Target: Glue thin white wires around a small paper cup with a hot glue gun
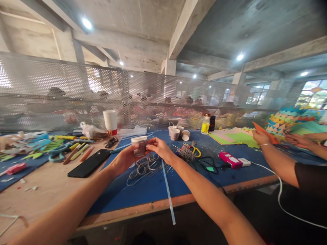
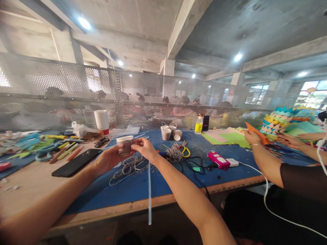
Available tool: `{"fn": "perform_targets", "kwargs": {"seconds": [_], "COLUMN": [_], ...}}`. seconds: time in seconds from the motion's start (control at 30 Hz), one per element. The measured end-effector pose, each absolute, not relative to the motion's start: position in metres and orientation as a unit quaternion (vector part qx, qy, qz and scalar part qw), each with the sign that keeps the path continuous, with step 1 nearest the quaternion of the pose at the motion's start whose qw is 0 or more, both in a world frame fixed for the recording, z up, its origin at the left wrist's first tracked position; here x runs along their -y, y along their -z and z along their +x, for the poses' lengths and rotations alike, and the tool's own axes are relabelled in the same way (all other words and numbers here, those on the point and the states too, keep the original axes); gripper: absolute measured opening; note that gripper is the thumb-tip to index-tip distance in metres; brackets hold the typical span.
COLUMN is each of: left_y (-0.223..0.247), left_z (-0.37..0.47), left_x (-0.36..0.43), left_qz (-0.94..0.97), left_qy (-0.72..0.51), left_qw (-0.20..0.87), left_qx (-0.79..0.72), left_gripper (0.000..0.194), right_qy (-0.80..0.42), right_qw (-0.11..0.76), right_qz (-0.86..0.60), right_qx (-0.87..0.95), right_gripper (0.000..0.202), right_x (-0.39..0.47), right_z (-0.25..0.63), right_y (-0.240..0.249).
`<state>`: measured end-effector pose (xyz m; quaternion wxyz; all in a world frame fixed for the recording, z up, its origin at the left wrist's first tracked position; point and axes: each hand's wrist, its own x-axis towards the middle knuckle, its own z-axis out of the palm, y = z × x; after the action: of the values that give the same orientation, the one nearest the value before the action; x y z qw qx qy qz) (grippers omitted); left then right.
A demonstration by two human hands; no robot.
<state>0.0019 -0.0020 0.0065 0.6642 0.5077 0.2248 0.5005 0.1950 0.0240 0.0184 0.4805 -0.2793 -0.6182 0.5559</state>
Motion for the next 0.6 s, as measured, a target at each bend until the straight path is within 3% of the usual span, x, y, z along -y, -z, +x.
{"fn": "perform_targets", "kwargs": {"seconds": [0.5,0.6], "left_y": [-0.007,-0.007], "left_z": [0.006,0.006], "left_x": [0.004,0.005], "left_qz": [0.484,0.482], "left_qy": [-0.533,-0.533], "left_qw": [0.633,0.629], "left_qx": [-0.284,-0.296], "left_gripper": [0.023,0.026], "right_qy": [-0.452,-0.383], "right_qw": [0.452,0.446], "right_qz": [-0.284,-0.275], "right_qx": [0.714,0.761], "right_gripper": [0.016,0.019], "right_x": [-0.020,-0.012], "right_z": [0.191,0.190], "right_y": [-0.012,-0.012]}}
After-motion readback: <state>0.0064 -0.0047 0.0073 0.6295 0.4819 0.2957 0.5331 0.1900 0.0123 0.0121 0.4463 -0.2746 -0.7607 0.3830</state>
